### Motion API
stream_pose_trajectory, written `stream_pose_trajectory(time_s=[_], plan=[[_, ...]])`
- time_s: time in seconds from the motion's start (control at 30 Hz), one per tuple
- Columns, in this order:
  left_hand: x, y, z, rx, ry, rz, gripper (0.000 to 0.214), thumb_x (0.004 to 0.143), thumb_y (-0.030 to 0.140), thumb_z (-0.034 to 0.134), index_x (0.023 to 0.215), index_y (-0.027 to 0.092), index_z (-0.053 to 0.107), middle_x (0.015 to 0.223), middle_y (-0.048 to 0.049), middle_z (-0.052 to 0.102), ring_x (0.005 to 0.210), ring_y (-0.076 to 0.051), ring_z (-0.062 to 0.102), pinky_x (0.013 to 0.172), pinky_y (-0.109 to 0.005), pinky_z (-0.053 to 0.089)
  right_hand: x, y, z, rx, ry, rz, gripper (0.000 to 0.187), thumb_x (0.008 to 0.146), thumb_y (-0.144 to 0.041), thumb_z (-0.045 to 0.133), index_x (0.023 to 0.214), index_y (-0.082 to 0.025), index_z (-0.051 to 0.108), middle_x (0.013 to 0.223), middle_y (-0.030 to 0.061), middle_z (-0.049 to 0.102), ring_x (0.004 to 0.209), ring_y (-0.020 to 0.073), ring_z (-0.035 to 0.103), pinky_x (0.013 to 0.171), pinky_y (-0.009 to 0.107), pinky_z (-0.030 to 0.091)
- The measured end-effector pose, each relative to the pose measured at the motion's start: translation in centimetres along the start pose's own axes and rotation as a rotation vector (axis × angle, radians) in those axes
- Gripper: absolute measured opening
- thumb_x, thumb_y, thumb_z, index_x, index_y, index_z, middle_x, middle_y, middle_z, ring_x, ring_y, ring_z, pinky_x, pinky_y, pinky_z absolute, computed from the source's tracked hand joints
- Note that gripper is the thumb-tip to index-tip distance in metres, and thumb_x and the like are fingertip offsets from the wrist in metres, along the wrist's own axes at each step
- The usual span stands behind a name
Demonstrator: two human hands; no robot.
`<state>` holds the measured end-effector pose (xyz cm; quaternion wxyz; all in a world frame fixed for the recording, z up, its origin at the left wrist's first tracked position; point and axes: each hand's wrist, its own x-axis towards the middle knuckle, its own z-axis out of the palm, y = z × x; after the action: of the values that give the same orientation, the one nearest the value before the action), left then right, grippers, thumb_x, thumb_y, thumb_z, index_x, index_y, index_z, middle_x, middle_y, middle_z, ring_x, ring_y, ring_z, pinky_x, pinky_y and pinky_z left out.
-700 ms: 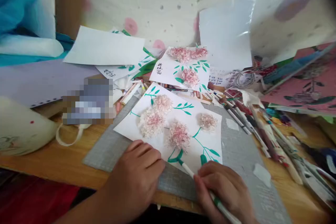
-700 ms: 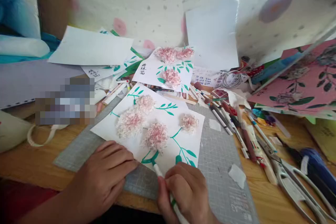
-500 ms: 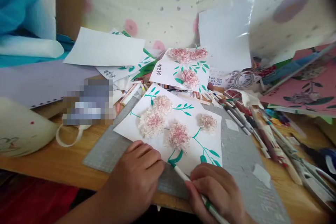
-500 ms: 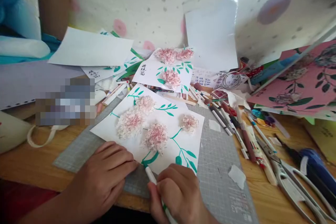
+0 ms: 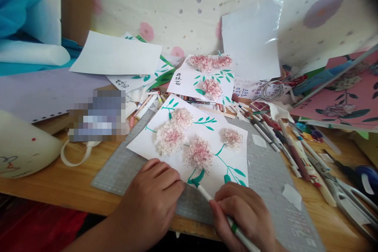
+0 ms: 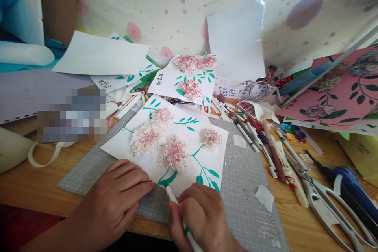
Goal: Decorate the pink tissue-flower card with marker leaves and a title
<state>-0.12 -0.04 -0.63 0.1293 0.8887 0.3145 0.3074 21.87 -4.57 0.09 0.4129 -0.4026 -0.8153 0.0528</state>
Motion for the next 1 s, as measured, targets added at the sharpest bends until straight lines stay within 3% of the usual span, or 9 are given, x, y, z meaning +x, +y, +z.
stream_pose_trajectory(time_s=[0.13, 0.33, 0.5, 0.67, 0.8, 1.0], plan=[[0.02, -0.06, -0.01, 0.001, 0.007, 0.006, 0.03, 0.084, 0.001, 0.042, 0.087, 0.018, 0.066, 0.077, -0.0021, 0.058, 0.074, -0.02, 0.048, 0.073, -0.039, 0.033, -0.3, 0.08, -0.39, -0.031, 0.012, 0.115, 0.026, 0.086, 0.002, 0.058, 0.078, -0.021, 0.047, 0.065, 0.0005, 0.062, 0.052, 0.0104, 0.055, 0.048, 0.023, 0.039], [0.44, 0.22, -0.41, 0.025, -0.003, 0.007, 0.032, 0.085, 0.001, 0.041, 0.088, 0.018, 0.067, 0.076, -0.0018, 0.059, 0.073, -0.019, 0.049, 0.072, -0.039, 0.033, 0.31, -0.23, -0.13, 0.016, -0.004, -0.05, 0.023, 0.082, 0.001, 0.058, 0.079, -0.02, 0.05, 0.061, 0.0008, 0.061, 0.049, 0.0123, 0.053, 0.046, 0.025, 0.038], [0.49, 0.23, -0.36, 0.027, 0.002, 0.004, 0.031, 0.084, 0.001, 0.041, 0.087, 0.018, 0.067, 0.076, -0.0019, 0.059, 0.073, -0.019, 0.049, 0.072, -0.039, 0.034, 0.08, -0.07, -0.36, 0.007, 0.002, 0.076, 0.024, 0.085, 0.002, 0.057, 0.079, -0.02, 0.049, 0.064, 0.0012, 0.062, 0.052, 0.0107, 0.054, 0.048, 0.023, 0.04], [0.49, 0.25, -0.29, 0.03, 0.002, 0.009, 0.031, 0.084, 0.001, 0.041, 0.087, 0.017, 0.068, 0.076, -0.0021, 0.058, 0.073, -0.02, 0.049, 0.072, -0.039, 0.034, 0.03, 0.03, -0.1, 0.056, -0.009, -0.039, 0.022, 0.084, 0.001, 0.058, 0.081, -0.02, 0.051, 0.063, 0.0014, 0.063, 0.051, 0.012, 0.055, 0.047, 0.024, 0.04], [0.27, 0.29, -0.35, 0.032, -0.001, 0.004, 0.031, 0.084, 0.001, 0.042, 0.088, 0.018, 0.068, 0.076, -0.0019, 0.059, 0.074, -0.02, 0.05, 0.072, -0.039, 0.035, 0.09, 0.12, 0.04, 0.045, -0.017, 0.074, 0.023, 0.086, 0.001, 0.058, 0.081, -0.02, 0.05, 0.065, 0.001, 0.062, 0.053, 0.0114, 0.056, 0.049, 0.024, 0.041], [0.15, 0.29, -0.2, 0.028, -0.009, -0.001, 0.031, 0.086, 0.002, 0.041, 0.087, 0.018, 0.067, 0.076, -0.0023, 0.058, 0.074, -0.02, 0.05, 0.073, -0.04, 0.035, 0.11, -0.02, -0.2, 0.052, -0.052, 0.005, 0.023, 0.085, 0.0, 0.057, 0.083, -0.021, 0.05, 0.066, 0.0011, 0.063, 0.053, 0.0122, 0.057, 0.048, 0.024, 0.042]])
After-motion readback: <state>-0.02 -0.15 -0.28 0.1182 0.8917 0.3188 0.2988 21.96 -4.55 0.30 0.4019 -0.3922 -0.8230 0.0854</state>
